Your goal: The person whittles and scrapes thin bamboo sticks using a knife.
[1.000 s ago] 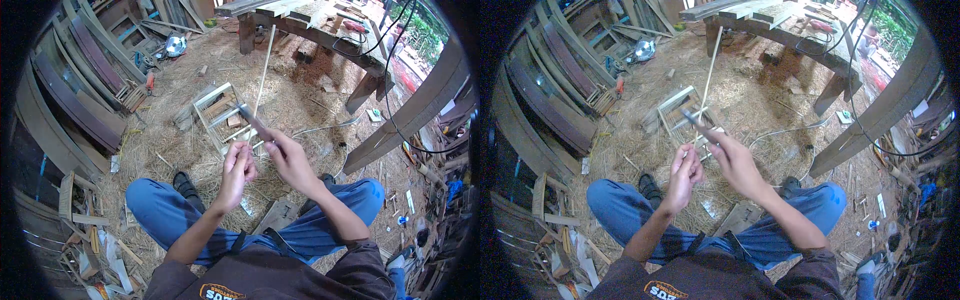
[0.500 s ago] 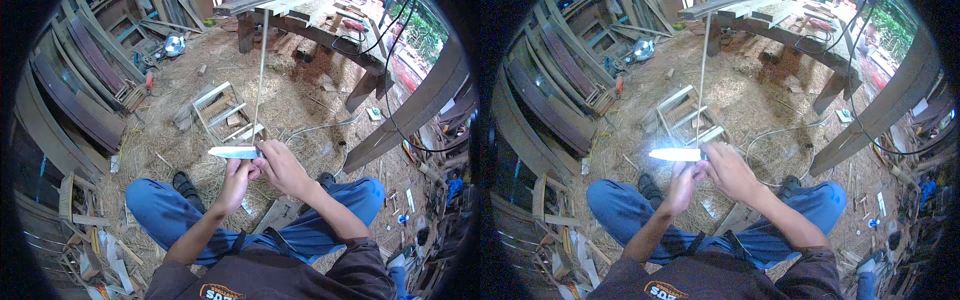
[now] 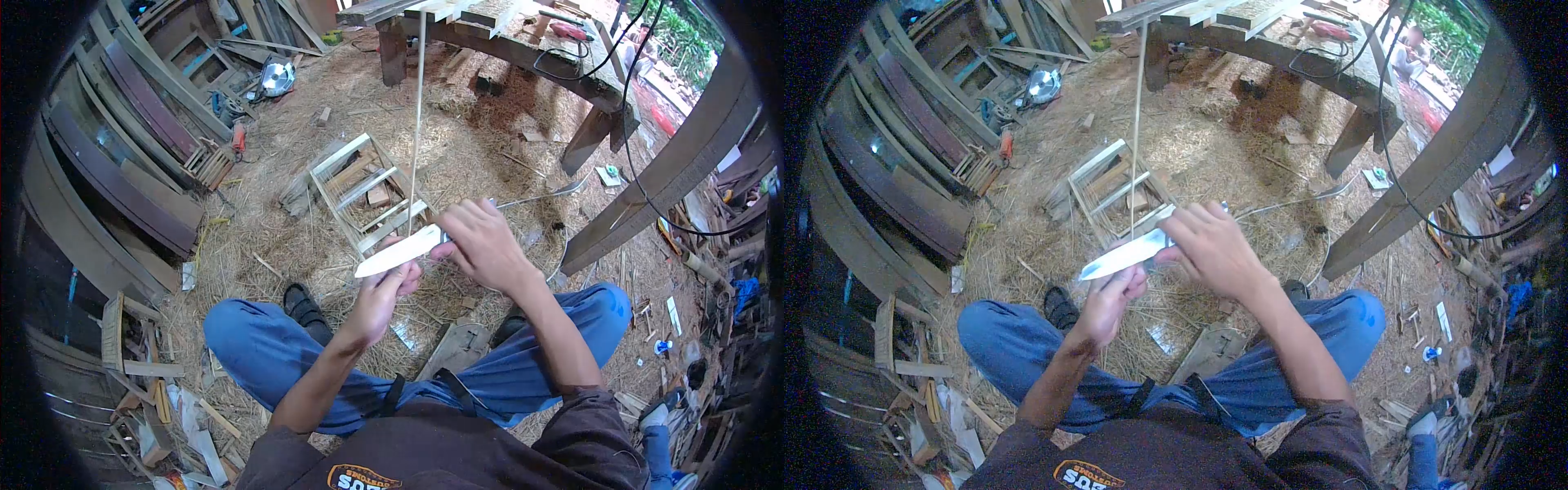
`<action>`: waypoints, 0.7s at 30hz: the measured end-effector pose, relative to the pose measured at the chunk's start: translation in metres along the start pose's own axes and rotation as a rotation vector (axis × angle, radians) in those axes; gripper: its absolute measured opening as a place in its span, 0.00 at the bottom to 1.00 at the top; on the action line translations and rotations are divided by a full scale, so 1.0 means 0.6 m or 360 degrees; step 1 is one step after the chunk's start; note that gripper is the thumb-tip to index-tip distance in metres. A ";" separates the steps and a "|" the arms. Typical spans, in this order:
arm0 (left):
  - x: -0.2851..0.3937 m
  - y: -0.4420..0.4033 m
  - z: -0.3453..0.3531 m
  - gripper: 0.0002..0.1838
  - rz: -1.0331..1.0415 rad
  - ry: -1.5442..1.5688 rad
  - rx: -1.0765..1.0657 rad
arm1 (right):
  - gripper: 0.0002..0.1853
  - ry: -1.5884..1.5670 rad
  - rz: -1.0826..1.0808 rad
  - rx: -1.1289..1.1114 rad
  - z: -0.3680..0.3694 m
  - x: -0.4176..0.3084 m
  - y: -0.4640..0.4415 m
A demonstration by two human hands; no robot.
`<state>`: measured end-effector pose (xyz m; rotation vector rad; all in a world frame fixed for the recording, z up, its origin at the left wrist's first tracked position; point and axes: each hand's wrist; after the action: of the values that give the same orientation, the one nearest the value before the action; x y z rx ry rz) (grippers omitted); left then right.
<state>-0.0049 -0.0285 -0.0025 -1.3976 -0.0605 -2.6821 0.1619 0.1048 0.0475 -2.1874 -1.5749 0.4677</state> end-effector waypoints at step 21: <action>-0.006 0.006 0.054 0.10 -0.0191 0.0058 -0.0045 | 0.16 0.0417 0.0557 0.0540 -0.039 0.094 -0.009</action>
<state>0.0237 -0.0291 0.0130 -1.3951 -0.1073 -2.8154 0.1866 0.1568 0.0685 -2.1526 -0.9062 0.4851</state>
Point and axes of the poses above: each hand's wrist, its own y-axis away from the middle knuckle, its own z-axis out of the palm, x = y × z, and after that the axes turned 9 degrees about y, right-handed
